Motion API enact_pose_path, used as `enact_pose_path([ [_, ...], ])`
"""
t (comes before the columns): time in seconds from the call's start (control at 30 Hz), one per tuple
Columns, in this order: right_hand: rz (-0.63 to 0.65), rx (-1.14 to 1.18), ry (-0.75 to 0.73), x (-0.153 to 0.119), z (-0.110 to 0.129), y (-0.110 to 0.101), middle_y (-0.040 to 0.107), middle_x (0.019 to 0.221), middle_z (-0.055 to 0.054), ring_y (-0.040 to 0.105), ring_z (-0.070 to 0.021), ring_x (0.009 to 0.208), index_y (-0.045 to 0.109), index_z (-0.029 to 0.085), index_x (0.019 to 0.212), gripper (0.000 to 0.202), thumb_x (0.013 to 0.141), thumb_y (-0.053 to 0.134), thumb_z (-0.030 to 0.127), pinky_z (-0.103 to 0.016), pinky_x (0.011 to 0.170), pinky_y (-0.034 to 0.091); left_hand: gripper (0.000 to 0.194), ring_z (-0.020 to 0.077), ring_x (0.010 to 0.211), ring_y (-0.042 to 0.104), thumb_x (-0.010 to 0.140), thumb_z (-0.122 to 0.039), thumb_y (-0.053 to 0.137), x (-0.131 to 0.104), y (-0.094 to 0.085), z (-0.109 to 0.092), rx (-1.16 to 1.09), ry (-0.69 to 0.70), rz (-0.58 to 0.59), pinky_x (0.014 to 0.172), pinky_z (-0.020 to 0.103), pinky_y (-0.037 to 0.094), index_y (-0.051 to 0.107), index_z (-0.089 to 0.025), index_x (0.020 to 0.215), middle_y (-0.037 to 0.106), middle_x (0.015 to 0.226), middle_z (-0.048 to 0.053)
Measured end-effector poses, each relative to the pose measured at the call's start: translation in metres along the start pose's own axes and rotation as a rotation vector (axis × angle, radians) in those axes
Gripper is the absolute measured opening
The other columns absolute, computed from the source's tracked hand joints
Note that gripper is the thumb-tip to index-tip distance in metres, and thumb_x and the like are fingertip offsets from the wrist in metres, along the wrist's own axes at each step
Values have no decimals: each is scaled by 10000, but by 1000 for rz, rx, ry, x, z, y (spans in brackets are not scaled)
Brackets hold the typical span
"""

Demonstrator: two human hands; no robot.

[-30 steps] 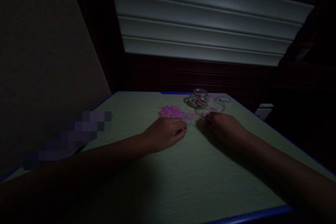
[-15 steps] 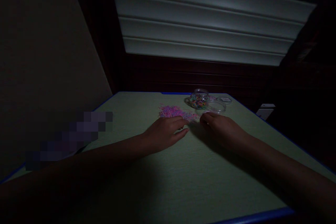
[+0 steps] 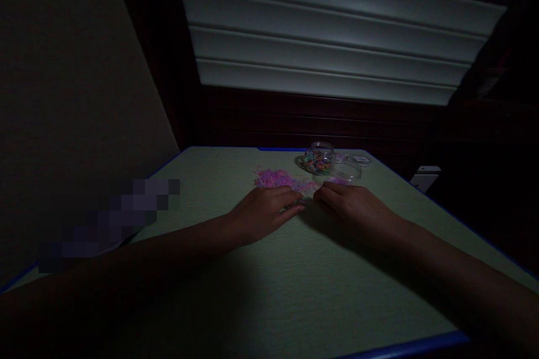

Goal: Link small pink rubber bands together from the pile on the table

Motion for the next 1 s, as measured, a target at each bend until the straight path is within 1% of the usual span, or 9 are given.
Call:
enact_pose_path([
  [0.13, -3, 12, -13, -1, 1, -1, 548, 798, -20, 479, -106, 633, 481, 164, 869, 98, 835, 390, 150, -221, 563, 286, 253, 124, 836, 549, 876, -306, 368, 1, 2, 0, -2, 3, 37, 740, 240, 422, 537, -169, 1007, 595, 909, 25],
  [0.33, -1, 38, -22, -1, 1, 0, 546, 816, -24, 483, -109, 655, 487, 161, 885, 99, 835, 402, 152, -221, 579, 299, 243, 118, 807, 550, 879, -272, 357, 0, 2, 0, -3, 23, 21, 723, 234, 423, 549, -166, 986, 593, 880, 27],
  [0.53, -12, 48, -21, 0, 0, 2, 545, 794, -24, 477, -108, 634, 500, 155, 880, 100, 836, 410, 157, -225, 560, 290, 223, 112, 801, 551, 874, -263, 369, 0, 2, -1, 3, 36, 12, 721, 226, 421, 547, -161, 960, 594, 869, 18],
  [0.67, -7, 67, -17, 0, 1, 3, 545, 789, -26, 483, -112, 647, 507, 155, 877, 115, 845, 397, 169, -227, 573, 301, 213, 107, 760, 550, 871, -250, 370, 0, 1, -2, 11, 44, 14, 682, 217, 418, 552, -156, 928, 593, 826, 17],
  [0.87, -16, 153, 22, 2, 2, 0, 556, 788, -36, 487, -105, 640, 525, 152, 878, 174, 860, 361, 208, -218, 575, 315, 201, 104, 739, 543, 866, -239, 376, 0, 0, -2, 27, 42, 19, 672, 213, 408, 554, -147, 869, 588, 806, 17],
  [1.0, -46, 204, 81, 2, -2, -3, 566, 789, -43, 487, -106, 637, 534, 152, 885, 191, 855, 361, 229, -216, 571, 315, 207, 100, 730, 541, 866, -236, 373, 0, 0, -2, 17, 50, 23, 666, 207, 405, 559, -145, 860, 583, 789, 18],
])
Point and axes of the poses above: each hand's wrist, its own x-axis towards the middle knuckle, its own y-axis out of the palm, z = x × y, the point moved 6 cm from there along x, towards the middle knuckle
